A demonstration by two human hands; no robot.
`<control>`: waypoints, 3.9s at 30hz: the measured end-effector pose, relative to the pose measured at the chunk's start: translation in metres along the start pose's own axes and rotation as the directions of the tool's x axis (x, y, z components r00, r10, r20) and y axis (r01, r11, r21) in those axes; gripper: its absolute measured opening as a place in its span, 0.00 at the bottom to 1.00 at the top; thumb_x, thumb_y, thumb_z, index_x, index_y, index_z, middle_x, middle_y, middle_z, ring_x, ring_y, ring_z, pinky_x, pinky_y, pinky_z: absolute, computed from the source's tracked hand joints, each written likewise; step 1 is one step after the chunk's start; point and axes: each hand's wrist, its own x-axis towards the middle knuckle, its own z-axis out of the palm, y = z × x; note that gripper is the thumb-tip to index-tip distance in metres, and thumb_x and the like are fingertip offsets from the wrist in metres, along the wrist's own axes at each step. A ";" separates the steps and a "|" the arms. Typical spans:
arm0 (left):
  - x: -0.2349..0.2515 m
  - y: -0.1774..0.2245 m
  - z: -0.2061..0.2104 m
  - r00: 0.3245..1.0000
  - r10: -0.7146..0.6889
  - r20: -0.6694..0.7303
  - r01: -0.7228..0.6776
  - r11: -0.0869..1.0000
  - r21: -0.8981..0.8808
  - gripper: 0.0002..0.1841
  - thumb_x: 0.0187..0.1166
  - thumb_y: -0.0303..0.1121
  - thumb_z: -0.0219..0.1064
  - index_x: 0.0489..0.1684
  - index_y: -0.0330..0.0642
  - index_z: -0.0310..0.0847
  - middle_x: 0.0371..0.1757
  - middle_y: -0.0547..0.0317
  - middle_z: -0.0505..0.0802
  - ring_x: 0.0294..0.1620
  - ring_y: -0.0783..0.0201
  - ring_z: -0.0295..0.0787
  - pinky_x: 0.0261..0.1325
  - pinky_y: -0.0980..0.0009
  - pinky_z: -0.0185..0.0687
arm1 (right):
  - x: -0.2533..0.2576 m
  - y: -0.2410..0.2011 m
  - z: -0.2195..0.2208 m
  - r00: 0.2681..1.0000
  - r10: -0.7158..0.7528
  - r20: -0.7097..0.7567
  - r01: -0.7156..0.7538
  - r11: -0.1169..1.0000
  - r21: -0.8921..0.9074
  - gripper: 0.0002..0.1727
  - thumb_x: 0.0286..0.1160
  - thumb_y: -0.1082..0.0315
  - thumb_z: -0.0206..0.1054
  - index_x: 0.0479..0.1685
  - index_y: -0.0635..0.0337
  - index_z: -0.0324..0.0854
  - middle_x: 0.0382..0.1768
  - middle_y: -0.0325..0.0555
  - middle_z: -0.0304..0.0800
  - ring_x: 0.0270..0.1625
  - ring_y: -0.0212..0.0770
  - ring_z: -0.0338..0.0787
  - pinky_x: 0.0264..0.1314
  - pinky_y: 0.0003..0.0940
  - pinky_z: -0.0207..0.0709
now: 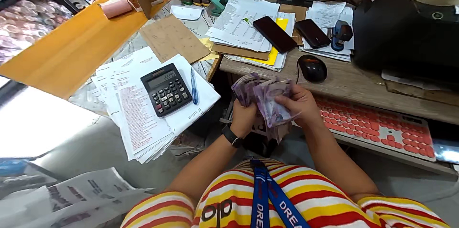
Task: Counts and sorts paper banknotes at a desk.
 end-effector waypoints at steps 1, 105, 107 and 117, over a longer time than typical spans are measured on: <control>-0.001 0.000 0.001 1.000 0.014 0.012 -0.014 1.000 -0.002 0.14 0.72 0.13 0.62 0.48 0.41 0.79 0.33 0.69 0.93 0.36 0.76 0.92 0.45 0.73 0.91 | 0.001 0.000 0.003 0.999 0.026 0.030 -0.026 1.000 -0.006 0.14 0.65 0.83 0.72 0.48 0.58 0.87 0.36 0.31 0.95 0.37 0.24 0.93 0.46 0.25 0.90; 0.000 0.000 -0.005 1.000 -0.014 -0.006 0.012 0.980 -0.201 0.15 0.90 0.33 0.53 0.68 0.38 0.74 0.47 0.60 0.94 0.48 0.69 0.92 0.56 0.68 0.90 | 0.013 -0.009 0.004 0.975 -0.066 -0.211 0.082 0.994 0.069 0.16 0.71 0.81 0.63 0.47 0.49 0.86 0.37 0.26 0.95 0.40 0.23 0.92 0.45 0.25 0.89; 0.001 0.002 -0.004 0.998 -0.035 -0.044 0.026 0.984 -0.179 0.15 0.93 0.33 0.48 0.66 0.39 0.75 0.45 0.62 0.93 0.47 0.71 0.92 0.55 0.70 0.90 | 0.011 -0.010 0.002 0.981 -0.081 -0.176 0.092 0.994 0.057 0.16 0.66 0.80 0.66 0.47 0.47 0.87 0.38 0.26 0.95 0.41 0.23 0.92 0.47 0.26 0.89; -0.002 0.002 0.002 0.999 0.010 -0.034 -0.015 0.988 -0.151 0.16 0.68 0.12 0.66 0.49 0.41 0.80 0.36 0.65 0.95 0.38 0.72 0.93 0.46 0.71 0.92 | 0.006 -0.009 0.014 0.999 -0.027 -0.032 0.026 0.999 -0.043 0.15 0.61 0.80 0.69 0.41 0.49 0.90 0.34 0.25 0.95 0.38 0.20 0.90 0.46 0.24 0.87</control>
